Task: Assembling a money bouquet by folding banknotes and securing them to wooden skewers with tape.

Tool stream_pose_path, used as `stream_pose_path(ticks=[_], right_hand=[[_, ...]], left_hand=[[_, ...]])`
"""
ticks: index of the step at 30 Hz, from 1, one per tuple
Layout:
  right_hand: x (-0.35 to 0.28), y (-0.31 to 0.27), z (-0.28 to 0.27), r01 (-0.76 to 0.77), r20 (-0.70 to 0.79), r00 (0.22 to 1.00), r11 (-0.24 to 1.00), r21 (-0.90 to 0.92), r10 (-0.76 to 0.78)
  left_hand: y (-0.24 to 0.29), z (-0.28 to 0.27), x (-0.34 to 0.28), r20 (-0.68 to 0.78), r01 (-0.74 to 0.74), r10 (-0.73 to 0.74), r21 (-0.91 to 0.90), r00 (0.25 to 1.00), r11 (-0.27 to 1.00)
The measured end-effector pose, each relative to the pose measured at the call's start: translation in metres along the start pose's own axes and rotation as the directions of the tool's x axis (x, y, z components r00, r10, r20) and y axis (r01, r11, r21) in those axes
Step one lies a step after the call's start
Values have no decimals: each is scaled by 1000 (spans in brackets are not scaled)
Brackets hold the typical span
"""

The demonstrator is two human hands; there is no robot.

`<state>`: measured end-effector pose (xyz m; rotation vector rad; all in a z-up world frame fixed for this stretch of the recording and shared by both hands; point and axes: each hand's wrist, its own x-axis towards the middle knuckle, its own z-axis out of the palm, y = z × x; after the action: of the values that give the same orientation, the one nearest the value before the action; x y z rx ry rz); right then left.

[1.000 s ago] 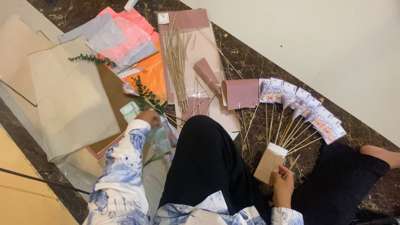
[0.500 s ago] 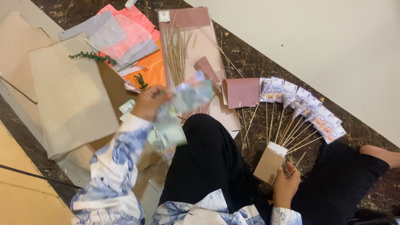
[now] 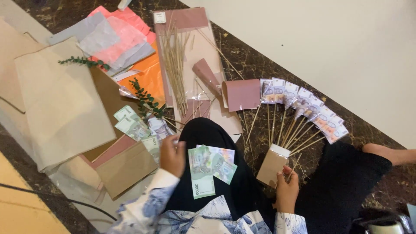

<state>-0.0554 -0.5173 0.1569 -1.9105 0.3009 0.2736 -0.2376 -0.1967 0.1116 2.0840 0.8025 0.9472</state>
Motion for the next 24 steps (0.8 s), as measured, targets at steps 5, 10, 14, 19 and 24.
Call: stream_pose_path(ticks=[5,10,14,19,24], right_hand=[[-5,-4,0,11,32,999,997,72,-13],[-15,-18,18,114,269,961,978,-176,-64],[-44,-65,48,66,474,878,961,-268,71],[-25,-47,81,208,516,854,951,-228,-63],[-16,-38,79,376,423,868,902,-214,-261]], left_hand=[[-170,-23,-95,351,27,-288,592,891,806],[-154,-35,-129,381,-64,-457,819,804,571],[-90,-45,-90,236,771,-838,328,493,546],[-99,-61,-59,302,617,-803,520,514,591],[-23,-94,30,327,385,-599,527,731,758]])
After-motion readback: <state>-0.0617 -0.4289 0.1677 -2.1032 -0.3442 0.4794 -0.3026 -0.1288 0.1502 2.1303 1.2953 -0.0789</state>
